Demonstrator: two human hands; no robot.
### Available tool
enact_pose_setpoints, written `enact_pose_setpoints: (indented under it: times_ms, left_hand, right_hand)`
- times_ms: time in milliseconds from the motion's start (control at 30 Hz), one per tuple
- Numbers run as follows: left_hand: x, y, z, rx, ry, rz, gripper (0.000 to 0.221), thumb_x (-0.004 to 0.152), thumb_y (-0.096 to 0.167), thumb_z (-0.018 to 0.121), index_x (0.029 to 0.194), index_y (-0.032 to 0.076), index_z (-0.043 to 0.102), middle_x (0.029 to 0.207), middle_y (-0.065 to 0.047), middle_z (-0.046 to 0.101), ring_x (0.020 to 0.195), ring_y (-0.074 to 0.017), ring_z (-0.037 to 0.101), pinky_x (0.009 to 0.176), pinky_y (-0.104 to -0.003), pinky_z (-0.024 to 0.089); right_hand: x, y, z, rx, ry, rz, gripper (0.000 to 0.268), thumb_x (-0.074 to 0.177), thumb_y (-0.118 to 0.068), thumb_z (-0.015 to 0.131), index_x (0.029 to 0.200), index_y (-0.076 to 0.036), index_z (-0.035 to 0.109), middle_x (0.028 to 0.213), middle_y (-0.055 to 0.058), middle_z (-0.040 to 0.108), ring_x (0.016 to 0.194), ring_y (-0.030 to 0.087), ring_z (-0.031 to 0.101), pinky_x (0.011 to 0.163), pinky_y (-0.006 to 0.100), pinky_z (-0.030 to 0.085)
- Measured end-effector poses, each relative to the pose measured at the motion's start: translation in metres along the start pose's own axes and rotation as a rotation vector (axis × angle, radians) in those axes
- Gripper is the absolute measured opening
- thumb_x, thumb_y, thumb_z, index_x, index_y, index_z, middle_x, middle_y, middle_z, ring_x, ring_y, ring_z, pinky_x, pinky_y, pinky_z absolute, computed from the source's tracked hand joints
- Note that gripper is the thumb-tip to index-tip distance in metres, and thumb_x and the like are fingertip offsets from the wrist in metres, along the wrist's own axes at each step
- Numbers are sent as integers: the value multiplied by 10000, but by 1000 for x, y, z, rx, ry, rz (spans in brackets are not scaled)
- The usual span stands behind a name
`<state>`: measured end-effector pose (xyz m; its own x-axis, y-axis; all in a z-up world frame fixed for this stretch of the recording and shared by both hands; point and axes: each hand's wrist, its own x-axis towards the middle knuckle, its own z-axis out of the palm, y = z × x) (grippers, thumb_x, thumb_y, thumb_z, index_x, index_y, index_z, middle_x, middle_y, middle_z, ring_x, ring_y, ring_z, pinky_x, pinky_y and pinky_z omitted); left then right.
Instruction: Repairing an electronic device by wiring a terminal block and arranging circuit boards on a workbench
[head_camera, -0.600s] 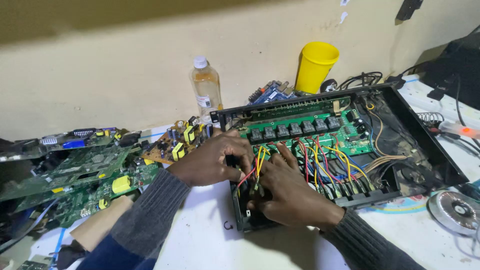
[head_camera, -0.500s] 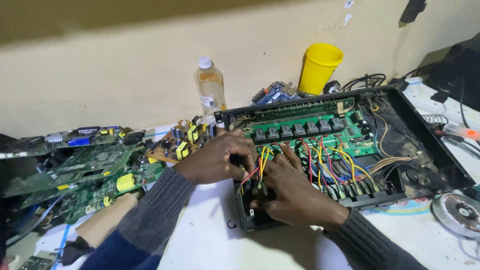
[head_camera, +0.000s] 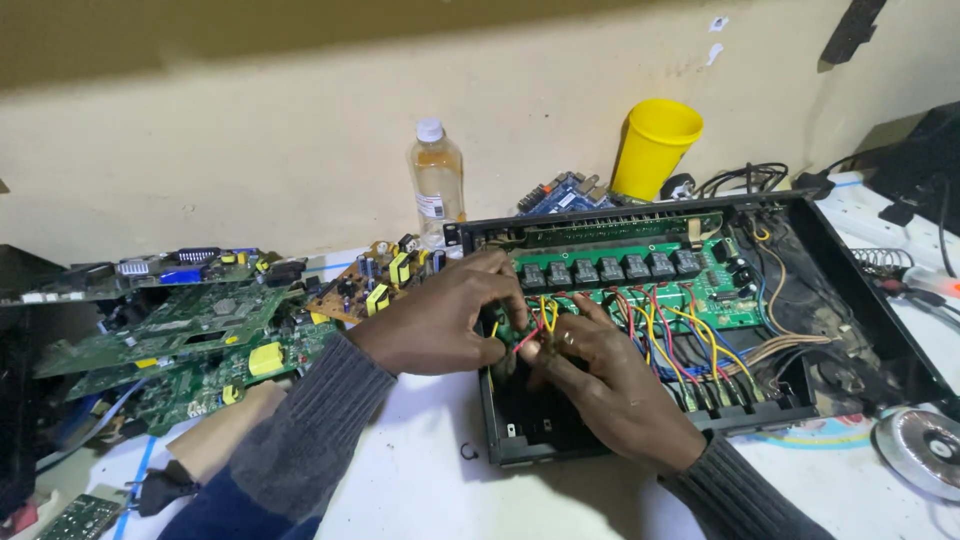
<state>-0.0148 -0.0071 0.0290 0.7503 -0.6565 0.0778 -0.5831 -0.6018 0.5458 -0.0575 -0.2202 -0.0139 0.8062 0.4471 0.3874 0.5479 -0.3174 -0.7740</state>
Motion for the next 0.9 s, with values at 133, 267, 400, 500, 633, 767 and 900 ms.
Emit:
enact_pose_setpoints:
  times_ms: [133,267,400,500,633,767,900]
  left_hand:
    - [1,0,6,-7,90,43,127,760,111,661,868,176,672,960,-29,520,898,-200,575,758,-324,418]
    - [3,-5,9,47,168,-131,161,741,279,775,810,231,638,919,5,520,817,-173,540,713,-357,426]
    - [4,-2,11,48,147,-129,126,770,240,731,735,175,629,979,-15,509,906,-182,586,787,-353,439]
    - [7,-23,16,10,230,8,146,748,204,714,657,103,662,957,-24,567,899,-173,608,801,-336,473]
    - [8,-28,17,-49,252,-30,162,726,158,719,589,117,641,946,-7,594,867,-145,611,775,-321,470]
    - [7,-30,14,-174,214,-45,213,772,175,707,586,135,611,971,2,578,849,-132,604,765,-336,453]
    - [11,-35,18,-274,208,-79,229,814,224,749,615,155,661,996,12,610,911,-124,622,840,-310,468]
  right_hand:
    - [-5,-2,-3,44,161,-22,475,1039,-315,512,625,-99,603,629,-4,601,710,92,597,1237,438,335]
    - [-11,-7,-3,-59,384,55,178,920,-234,684,864,-132,549,933,27,567,909,168,552,810,318,439]
    - [-14,-22,-7,-178,231,-278,463,680,-103,511,1120,-86,656,1238,148,590,1224,315,585,1023,459,472]
    - [-9,-17,-3,-190,-24,-430,472,694,-98,437,1077,-101,713,1065,85,751,1049,244,700,1219,595,256]
    - [-6,-21,-6,-182,-19,-441,336,874,-137,402,1038,-98,693,836,49,641,786,229,593,1152,545,308]
    - [1,-20,-9,-344,-78,-446,217,945,-232,549,1017,-110,713,998,63,644,877,250,591,922,463,357]
    - [7,-16,-12,-468,-121,-512,383,963,-344,666,659,-115,628,1043,63,692,830,269,583,722,435,378]
